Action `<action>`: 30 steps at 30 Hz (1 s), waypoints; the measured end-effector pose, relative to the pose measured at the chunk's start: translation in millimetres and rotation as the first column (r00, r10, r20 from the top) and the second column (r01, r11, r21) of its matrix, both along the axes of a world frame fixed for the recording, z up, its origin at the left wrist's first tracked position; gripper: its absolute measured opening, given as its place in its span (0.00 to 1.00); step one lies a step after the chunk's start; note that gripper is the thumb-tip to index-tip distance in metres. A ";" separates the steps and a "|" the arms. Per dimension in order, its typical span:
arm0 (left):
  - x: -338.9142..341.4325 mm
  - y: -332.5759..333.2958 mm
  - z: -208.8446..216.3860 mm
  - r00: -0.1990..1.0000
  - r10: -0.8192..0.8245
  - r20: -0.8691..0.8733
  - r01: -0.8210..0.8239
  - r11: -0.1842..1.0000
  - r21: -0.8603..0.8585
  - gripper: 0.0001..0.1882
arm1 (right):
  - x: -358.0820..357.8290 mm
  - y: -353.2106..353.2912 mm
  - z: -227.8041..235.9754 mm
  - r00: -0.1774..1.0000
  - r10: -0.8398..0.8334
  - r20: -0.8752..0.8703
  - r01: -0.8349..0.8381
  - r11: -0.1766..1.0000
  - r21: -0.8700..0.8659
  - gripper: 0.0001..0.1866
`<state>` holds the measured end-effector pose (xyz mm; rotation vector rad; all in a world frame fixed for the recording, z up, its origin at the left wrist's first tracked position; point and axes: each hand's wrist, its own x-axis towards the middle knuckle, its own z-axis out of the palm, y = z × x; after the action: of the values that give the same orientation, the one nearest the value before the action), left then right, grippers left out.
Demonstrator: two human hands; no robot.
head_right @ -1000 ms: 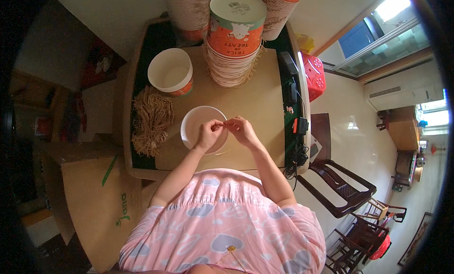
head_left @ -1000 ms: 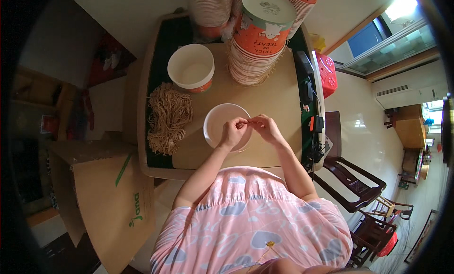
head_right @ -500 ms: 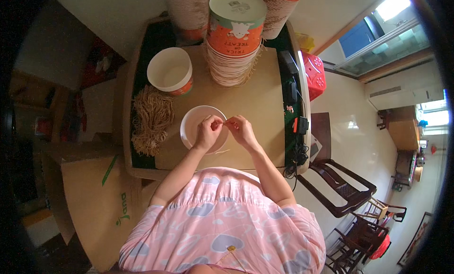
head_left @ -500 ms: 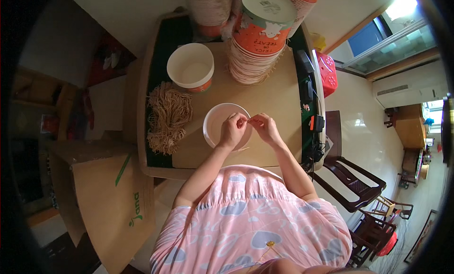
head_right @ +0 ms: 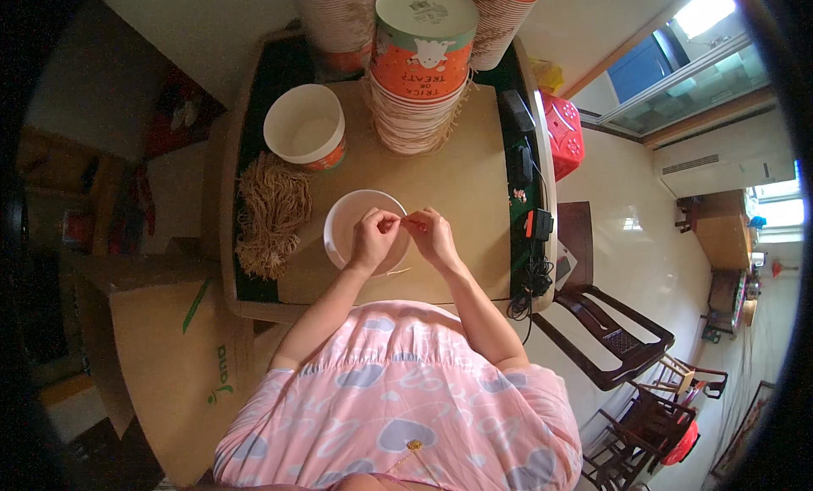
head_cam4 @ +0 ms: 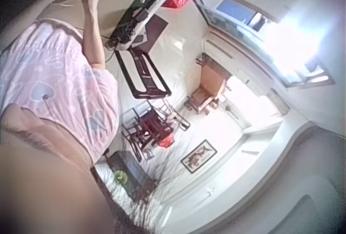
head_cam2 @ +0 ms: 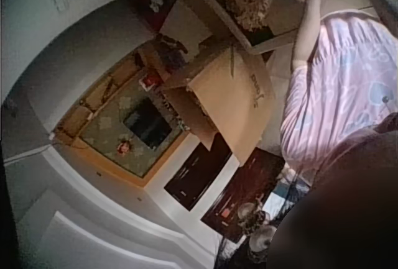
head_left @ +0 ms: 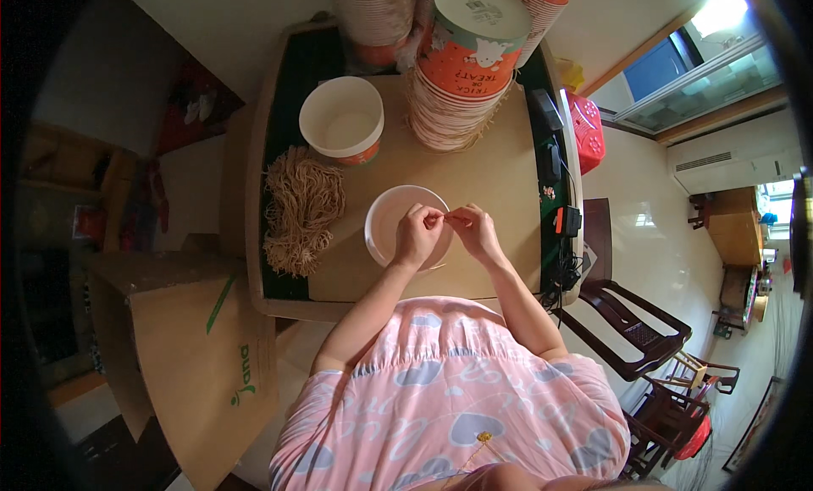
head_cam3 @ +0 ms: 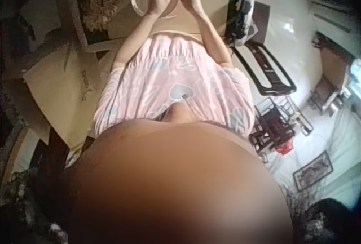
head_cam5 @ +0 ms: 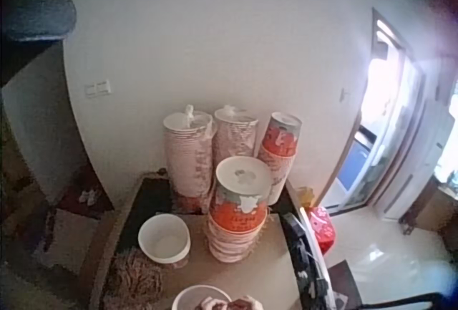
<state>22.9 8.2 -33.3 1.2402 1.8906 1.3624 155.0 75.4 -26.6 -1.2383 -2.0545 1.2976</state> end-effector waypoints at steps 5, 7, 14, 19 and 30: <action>-10.8 1.6 -15.0 0.969 0.006 0.246 0.010 0.998 -0.064 0.02 | -5.8 -4.8 11.3 0.999 0.027 0.047 -0.033 0.989 0.147 0.05; -12.7 1.7 -19.5 0.959 -0.005 0.282 0.023 0.998 -0.061 0.03 | -7.7 -5.4 14.5 0.992 0.022 0.124 -0.054 0.965 0.257 0.05; -13.5 3.9 -27.2 0.835 -0.069 0.546 0.112 0.993 -0.045 0.03 | -12.6 -6.1 19.7 0.990 0.023 0.141 -0.059 0.963 0.261 0.04; -14.0 1.5 -16.6 0.805 -0.067 0.590 0.130 0.989 -0.065 0.03 | -13.8 -9.0 21.4 0.999 0.021 0.047 -0.035 0.941 0.337 0.04; -16.5 -6.5 -11.9 0.737 -0.028 0.675 0.162 0.977 -0.136 0.04 | -12.3 -16.9 12.1 0.988 0.044 -0.150 -0.014 0.981 0.196 0.05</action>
<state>6.4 1.7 -45.3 0.6043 1.3683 1.3018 142.7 58.5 -14.5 -0.9944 -2.0399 1.1361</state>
